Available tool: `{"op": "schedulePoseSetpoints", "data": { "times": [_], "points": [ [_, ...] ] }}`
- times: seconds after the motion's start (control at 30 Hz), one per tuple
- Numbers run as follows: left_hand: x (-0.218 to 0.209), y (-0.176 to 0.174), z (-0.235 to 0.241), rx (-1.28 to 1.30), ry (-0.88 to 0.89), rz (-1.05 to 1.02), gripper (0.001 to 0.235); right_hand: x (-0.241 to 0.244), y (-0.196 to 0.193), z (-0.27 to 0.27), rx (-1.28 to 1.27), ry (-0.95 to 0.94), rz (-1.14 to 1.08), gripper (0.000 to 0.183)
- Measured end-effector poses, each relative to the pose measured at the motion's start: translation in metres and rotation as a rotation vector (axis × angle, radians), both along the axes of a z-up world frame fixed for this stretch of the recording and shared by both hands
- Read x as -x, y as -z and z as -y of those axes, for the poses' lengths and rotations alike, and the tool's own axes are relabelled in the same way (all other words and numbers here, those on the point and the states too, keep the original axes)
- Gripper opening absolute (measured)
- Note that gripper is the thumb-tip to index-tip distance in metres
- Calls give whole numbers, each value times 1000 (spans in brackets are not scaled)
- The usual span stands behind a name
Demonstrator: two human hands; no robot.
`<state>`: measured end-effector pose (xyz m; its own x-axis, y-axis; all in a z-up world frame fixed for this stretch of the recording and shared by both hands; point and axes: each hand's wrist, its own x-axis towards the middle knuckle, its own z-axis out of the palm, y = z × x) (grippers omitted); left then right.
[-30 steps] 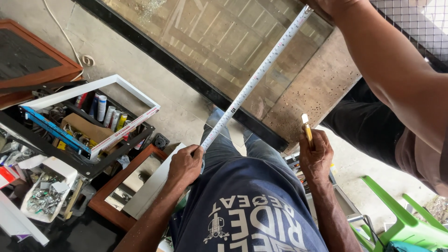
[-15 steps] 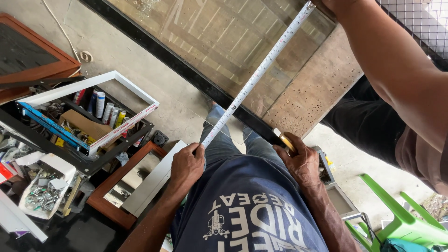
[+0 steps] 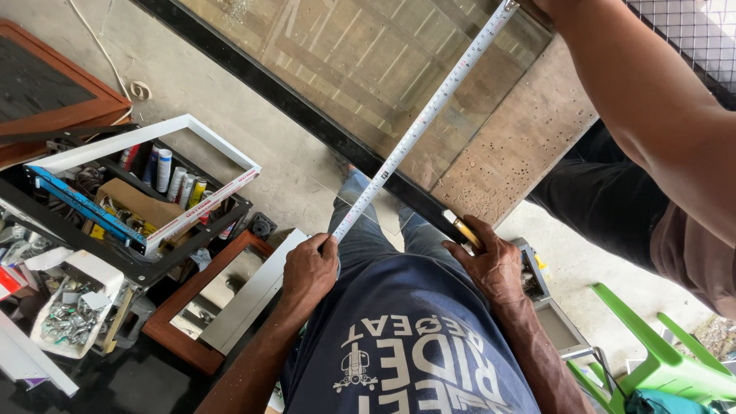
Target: Measuring, marking, and scoring a glass pane for a frame assembly
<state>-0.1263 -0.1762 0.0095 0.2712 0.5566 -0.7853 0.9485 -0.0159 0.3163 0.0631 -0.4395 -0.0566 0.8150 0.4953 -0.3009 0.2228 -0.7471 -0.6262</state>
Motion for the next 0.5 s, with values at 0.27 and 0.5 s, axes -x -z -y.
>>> {"op": "schedulePoseSetpoints", "data": {
  "times": [0.27,0.5],
  "points": [
    [1,-3,-9,7,-129,46,38,-1,-20,-21,-4,-97,182,56],
    [-7,-27,-23,102,-292,228,45,-6,-13,-21,8,-102,296,50]
  ]
}}
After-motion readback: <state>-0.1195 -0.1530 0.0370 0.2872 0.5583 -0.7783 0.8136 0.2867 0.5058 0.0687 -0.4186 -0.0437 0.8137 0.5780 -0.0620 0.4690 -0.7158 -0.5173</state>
